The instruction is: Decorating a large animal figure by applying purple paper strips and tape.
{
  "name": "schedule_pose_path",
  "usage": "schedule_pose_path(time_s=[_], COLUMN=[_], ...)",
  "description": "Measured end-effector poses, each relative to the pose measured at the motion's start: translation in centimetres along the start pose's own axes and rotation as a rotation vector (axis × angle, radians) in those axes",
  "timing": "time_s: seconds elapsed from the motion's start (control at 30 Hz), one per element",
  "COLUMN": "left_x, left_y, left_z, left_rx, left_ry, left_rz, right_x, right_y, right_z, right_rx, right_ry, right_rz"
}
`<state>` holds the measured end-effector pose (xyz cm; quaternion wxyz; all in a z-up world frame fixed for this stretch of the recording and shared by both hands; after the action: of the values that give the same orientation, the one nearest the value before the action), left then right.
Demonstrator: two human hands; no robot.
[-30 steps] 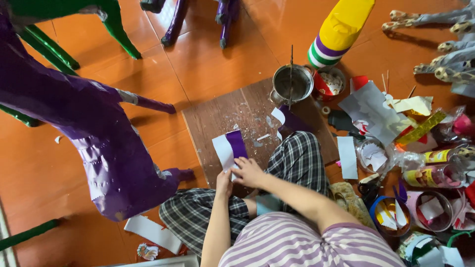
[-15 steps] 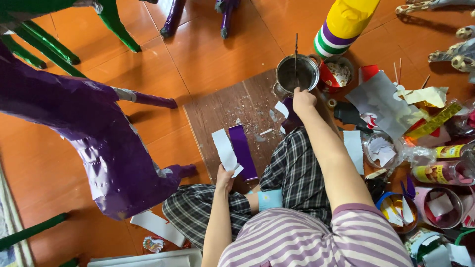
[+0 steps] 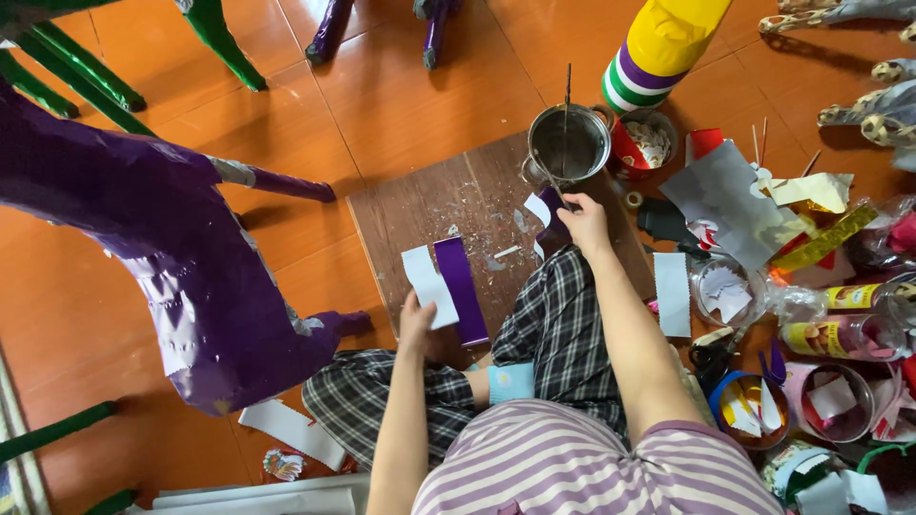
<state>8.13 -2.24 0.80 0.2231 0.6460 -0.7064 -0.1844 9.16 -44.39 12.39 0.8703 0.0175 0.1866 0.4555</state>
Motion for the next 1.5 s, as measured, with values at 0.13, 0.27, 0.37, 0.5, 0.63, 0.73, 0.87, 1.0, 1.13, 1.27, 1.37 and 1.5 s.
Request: schedule_pose_path(time_s=[0.13, 0.27, 0.37, 0.5, 0.63, 0.73, 0.87, 1.0, 1.13, 1.27, 1.37, 1.5], left_x=[0.4, 0.7, 1.3, -1.1, -1.1, -2.8, -1.7, -0.9, -0.5, 0.3, 0.5, 1.0], left_y=[0.2, 0.6, 0.7, -0.6, -0.8, -2.2, -1.7, -1.3, 0.5, 0.6, -0.1, -0.6], left_z=[-7.6, -8.5, -3.4, 9.5, 6.5, 8.9, 10.2, 10.2, 9.2, 10.7, 11.0, 11.5], left_rx=[0.192, 0.254, 0.103, -0.284, -0.212, -0.253, -0.260, -0.199, -0.286, -0.374, -0.407, -0.450], left_ry=[-0.019, 0.096, 0.107, 0.182, 0.172, 0.099, 0.168, 0.168, 0.205, 0.290, 0.382, 0.444], left_rz=[0.082, 0.106, 0.020, -0.194, -0.207, -0.296, -0.290, -0.275, -0.228, -0.159, -0.140, -0.101], right_x=[1.1, 2.4, 3.4, 5.1, 9.0, 12.8, 16.2, 19.5, 21.7, 22.9, 20.6, 14.5], right_y=[1.7, -0.8, -2.6, 0.6, 6.9, 10.7, 14.6, 14.5, 14.8, 15.8, 19.0, 23.8], right_z=[-0.2, -4.9, -8.0, -3.5, -0.2, -2.0, -2.3, -1.4, 1.8, 2.1, 1.9, 0.8], right_rx=[0.209, 0.313, 0.324, 0.290, 0.273, 0.271, 0.094, -0.247, -0.419, -0.514, -0.458, -0.447], right_ry=[-0.332, -0.344, -0.370, -0.452, -0.474, -0.349, 0.269, 0.819, 1.040, 0.900, 0.854, 1.020], right_rz=[0.094, 0.088, 0.042, -0.009, 0.173, 0.384, 0.616, 0.690, 0.650, 0.623, 0.653, 0.667])
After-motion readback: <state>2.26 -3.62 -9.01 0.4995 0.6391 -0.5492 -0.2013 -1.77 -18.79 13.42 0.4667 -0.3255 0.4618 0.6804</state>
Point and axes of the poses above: each hand's wrist, its own y-axis away from the middle knuckle, its own x-axis out of the palm, z = x × y, the point moved 7 cm from there along -y, towards the middle knuckle, and after that the axes turned 7 degrees about -y, right-handed, at the moved point
